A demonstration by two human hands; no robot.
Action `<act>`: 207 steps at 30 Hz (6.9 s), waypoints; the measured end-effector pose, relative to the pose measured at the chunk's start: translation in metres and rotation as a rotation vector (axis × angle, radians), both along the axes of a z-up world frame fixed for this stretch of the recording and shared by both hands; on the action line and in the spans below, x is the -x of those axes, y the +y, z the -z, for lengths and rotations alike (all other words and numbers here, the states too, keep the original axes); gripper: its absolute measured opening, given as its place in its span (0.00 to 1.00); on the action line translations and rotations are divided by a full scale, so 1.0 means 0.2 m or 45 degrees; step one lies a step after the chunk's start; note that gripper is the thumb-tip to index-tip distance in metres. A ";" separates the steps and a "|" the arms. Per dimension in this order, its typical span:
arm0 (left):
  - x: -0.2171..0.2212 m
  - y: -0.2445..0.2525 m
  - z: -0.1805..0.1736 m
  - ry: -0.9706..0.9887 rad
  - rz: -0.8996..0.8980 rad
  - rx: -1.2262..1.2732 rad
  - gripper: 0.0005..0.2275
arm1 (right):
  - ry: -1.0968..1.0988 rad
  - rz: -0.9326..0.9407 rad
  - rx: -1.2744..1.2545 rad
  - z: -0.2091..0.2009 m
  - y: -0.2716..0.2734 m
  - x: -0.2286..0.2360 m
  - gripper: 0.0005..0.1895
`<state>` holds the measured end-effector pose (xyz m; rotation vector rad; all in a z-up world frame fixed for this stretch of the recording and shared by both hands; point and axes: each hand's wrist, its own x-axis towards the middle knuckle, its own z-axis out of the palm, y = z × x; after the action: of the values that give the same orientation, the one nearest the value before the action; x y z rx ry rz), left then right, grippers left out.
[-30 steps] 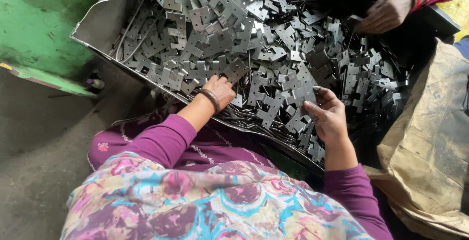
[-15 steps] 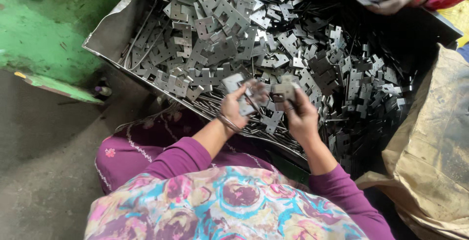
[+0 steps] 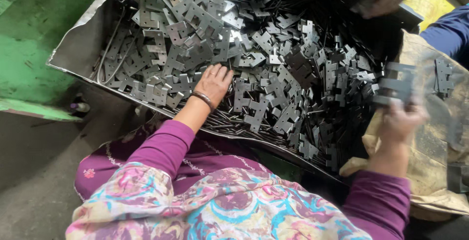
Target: The person inserts metal rods into small metal brackets and places the assembled units into a large metal bin. The person handles the parts one at a time, repeatedly picking up brackets and rods, inserting the rods, and depositing the finished assemblies.
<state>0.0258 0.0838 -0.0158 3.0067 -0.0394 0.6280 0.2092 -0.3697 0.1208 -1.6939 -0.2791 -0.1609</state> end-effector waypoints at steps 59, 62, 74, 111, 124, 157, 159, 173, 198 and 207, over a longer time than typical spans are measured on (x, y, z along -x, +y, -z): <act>0.01 -0.11 -0.03 0.549 -0.508 0.469 0.28 | 0.387 0.103 -0.329 0.08 0.19 0.04 0.14; 0.02 -0.03 0.04 0.576 -0.359 0.337 0.21 | -0.408 0.475 0.530 0.19 -0.38 -0.18 0.17; 0.06 -0.04 -0.06 -0.072 0.104 2.270 0.17 | -0.624 -0.094 1.574 0.16 0.36 0.20 0.20; 0.13 -0.43 -0.01 0.025 0.087 3.755 0.20 | 0.428 -0.806 0.401 0.30 1.10 0.62 0.23; 0.03 0.07 -0.02 0.566 -0.886 0.430 0.33 | 1.134 -0.628 -0.212 0.30 0.82 0.49 0.28; 0.20 -0.09 -0.15 -0.110 0.076 2.429 0.07 | -0.683 -0.173 1.419 0.20 0.26 0.18 0.14; 0.20 -0.07 -0.20 -0.270 0.093 3.146 0.09 | -0.644 -0.321 1.253 0.28 0.63 0.27 0.20; -0.09 0.02 -0.10 0.407 -0.395 0.987 0.17 | -0.173 -0.246 1.472 0.51 1.15 0.37 0.47; 0.06 -0.47 0.15 -0.231 0.376 3.902 0.25 | -0.366 -0.814 0.794 0.32 1.16 0.73 0.33; 0.07 -0.08 0.02 0.867 -0.184 0.943 0.31 | 1.070 -0.532 -0.487 0.23 0.96 0.59 0.28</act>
<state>0.0126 0.0684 -0.0196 2.3373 0.3599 -0.3426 0.0910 -0.1779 0.0748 -1.1648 0.0395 0.7502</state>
